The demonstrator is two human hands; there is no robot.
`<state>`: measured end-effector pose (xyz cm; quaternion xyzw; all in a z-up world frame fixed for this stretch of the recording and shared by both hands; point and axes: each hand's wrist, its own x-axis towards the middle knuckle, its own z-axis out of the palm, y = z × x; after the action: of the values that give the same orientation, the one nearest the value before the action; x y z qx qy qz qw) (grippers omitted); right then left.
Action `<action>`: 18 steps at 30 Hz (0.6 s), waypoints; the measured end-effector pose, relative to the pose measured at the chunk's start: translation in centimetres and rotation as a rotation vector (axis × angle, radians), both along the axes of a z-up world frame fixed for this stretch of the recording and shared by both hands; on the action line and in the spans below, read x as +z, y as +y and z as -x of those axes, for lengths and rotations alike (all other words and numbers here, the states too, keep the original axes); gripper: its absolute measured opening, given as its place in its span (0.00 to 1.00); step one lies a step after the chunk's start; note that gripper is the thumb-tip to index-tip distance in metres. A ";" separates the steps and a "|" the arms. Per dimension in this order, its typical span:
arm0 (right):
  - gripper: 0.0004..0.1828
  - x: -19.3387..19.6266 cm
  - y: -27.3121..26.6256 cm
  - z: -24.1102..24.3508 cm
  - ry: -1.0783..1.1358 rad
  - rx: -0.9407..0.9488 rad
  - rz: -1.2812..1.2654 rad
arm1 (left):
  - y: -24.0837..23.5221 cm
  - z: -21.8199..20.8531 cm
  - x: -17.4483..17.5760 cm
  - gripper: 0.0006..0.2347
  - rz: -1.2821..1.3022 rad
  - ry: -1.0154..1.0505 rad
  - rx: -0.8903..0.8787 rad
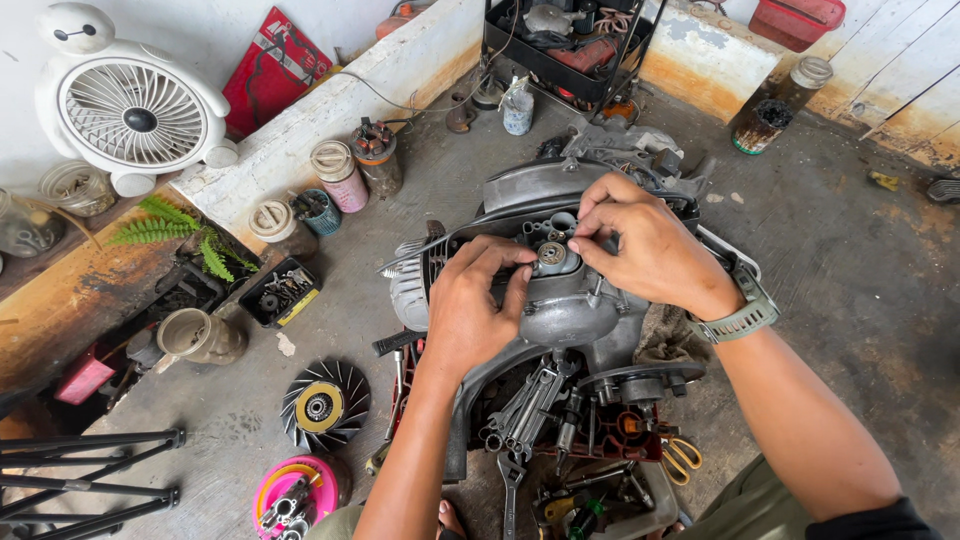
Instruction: The person applies lubricant from a tube to a small metal part and then places it into the engine. They then use a wrench to tighten a bolt on the engine casing.
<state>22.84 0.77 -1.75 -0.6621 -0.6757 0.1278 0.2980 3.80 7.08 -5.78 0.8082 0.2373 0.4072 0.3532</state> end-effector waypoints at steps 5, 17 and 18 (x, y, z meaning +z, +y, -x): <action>0.05 0.5 -0.2 -0.1 0.043 0.007 0.062 | 0.0 0.1 -0.2 0.05 0.008 0.006 0.004; 0.05 0.4 -0.1 0.0 0.004 0.019 0.052 | 0.0 0.3 0.0 0.06 0.027 0.000 -0.004; 0.05 0.3 -0.1 0.0 -0.023 0.023 0.043 | 0.0 0.3 0.0 0.06 0.028 0.003 -0.003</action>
<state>22.86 0.71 -1.47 -0.6617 -0.6839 0.1381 0.2746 3.51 7.10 -5.79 0.8041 0.2422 0.4021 0.3648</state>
